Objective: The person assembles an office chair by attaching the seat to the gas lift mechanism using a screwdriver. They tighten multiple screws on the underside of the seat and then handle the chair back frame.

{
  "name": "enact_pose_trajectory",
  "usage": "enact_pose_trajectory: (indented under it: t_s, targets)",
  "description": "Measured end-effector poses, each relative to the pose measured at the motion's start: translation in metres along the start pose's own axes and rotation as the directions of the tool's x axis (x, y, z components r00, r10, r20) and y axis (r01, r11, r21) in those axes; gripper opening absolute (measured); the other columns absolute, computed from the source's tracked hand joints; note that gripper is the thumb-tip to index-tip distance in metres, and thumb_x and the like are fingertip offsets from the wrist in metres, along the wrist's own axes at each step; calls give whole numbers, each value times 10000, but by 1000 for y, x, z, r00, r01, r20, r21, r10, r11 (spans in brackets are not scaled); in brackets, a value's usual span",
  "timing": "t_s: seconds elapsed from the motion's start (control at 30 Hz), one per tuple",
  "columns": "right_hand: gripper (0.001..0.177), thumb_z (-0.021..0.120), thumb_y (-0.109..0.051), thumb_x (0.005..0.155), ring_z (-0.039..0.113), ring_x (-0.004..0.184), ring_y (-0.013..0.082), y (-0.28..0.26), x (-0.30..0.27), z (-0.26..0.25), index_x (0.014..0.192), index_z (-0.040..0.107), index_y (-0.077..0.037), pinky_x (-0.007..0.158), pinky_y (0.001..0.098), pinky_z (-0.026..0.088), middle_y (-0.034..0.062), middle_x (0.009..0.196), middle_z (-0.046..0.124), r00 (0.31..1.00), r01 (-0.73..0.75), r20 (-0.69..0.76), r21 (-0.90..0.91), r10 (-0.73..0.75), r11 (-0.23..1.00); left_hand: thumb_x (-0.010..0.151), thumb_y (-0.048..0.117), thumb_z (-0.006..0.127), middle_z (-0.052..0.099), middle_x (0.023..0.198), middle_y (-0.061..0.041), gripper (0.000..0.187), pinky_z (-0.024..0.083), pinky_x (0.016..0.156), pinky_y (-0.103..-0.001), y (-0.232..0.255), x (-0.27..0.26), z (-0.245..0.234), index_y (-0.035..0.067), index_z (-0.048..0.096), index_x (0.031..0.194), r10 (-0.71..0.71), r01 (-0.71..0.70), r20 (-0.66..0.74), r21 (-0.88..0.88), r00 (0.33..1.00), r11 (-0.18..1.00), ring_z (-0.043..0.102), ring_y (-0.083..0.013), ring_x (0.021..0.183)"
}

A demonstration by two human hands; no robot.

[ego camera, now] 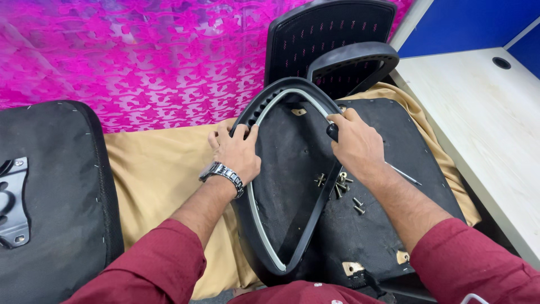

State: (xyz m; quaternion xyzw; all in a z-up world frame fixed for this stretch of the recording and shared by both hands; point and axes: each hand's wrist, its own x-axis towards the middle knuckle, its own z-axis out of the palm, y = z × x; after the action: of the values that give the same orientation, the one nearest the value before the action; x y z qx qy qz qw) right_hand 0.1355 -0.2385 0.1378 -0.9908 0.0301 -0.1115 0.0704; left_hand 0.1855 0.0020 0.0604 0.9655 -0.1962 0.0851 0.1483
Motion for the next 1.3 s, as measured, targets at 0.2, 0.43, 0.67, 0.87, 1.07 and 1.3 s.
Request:
enact_pose_trajectory:
  t_s: [0.2, 0.43, 0.67, 0.87, 1.07, 1.3]
  targets:
    - [392, 724, -105, 819, 680, 999, 347, 0, 21, 5, 1208, 711, -145, 868, 456, 546, 77, 1188, 630, 998, -5, 64, -14, 5, 1000, 745, 165, 653, 537, 1363, -33, 640, 225, 1104, -542, -1, 13, 1, 140, 568, 1379, 4, -5, 17, 14, 1000, 1000, 385, -330, 1306]
    - [549, 708, -110, 804, 663, 1009, 361, 2, 49, 14, 1343, 645, -190, 869, 477, 535, 115, 1141, 624, 990, 43, 139, -30, -38, 999, 732, 122, 664, 542, 1309, 4, 680, 232, 1062, -533, 2, 31, -3, 238, 572, 1396, -44, 46, 75, -20, 996, 999, 386, -340, 1227]
    - [542, 717, -147, 821, 666, 1028, 363, 4, 70, 23, 1354, 623, -176, 867, 472, 550, 117, 1230, 582, 982, 87, 174, -82, -72, 993, 744, 90, 636, 562, 1314, -14, 691, 217, 1064, -560, 5, 38, -1, 188, 523, 1419, -40, 42, 68, -26, 997, 999, 383, -349, 1222]
    - [636, 700, -143, 828, 670, 1003, 368, 0, 91, 29, 1444, 565, -223, 850, 464, 559, 141, 1229, 567, 959, 149, 258, -119, -114, 982, 758, 72, 611, 598, 1251, -45, 719, 204, 1052, -586, 4, 43, 8, 186, 489, 1457, -42, 42, 77, 2, 996, 999, 366, -391, 1217]
    - [590, 711, -182, 833, 667, 1080, 343, 2, 114, 33, 1410, 597, -221, 924, 449, 541, 148, 1191, 656, 947, 144, 306, -150, -92, 978, 798, 104, 617, 547, 1297, -75, 529, 252, 1041, -554, 7, 57, 23, 201, 575, 1316, -7, 18, -73, 154, 997, 988, 396, -361, 1248]
    - [643, 690, -146, 839, 673, 1105, 307, 2, 127, 35, 1459, 560, -256, 928, 439, 544, 141, 1171, 706, 917, 203, 382, -204, -113, 958, 861, 75, 574, 551, 1257, -42, 620, 311, 967, -538, 4, 87, 38, 169, 512, 1471, 97, -96, -1, 130, 995, 987, 425, -333, 1176]
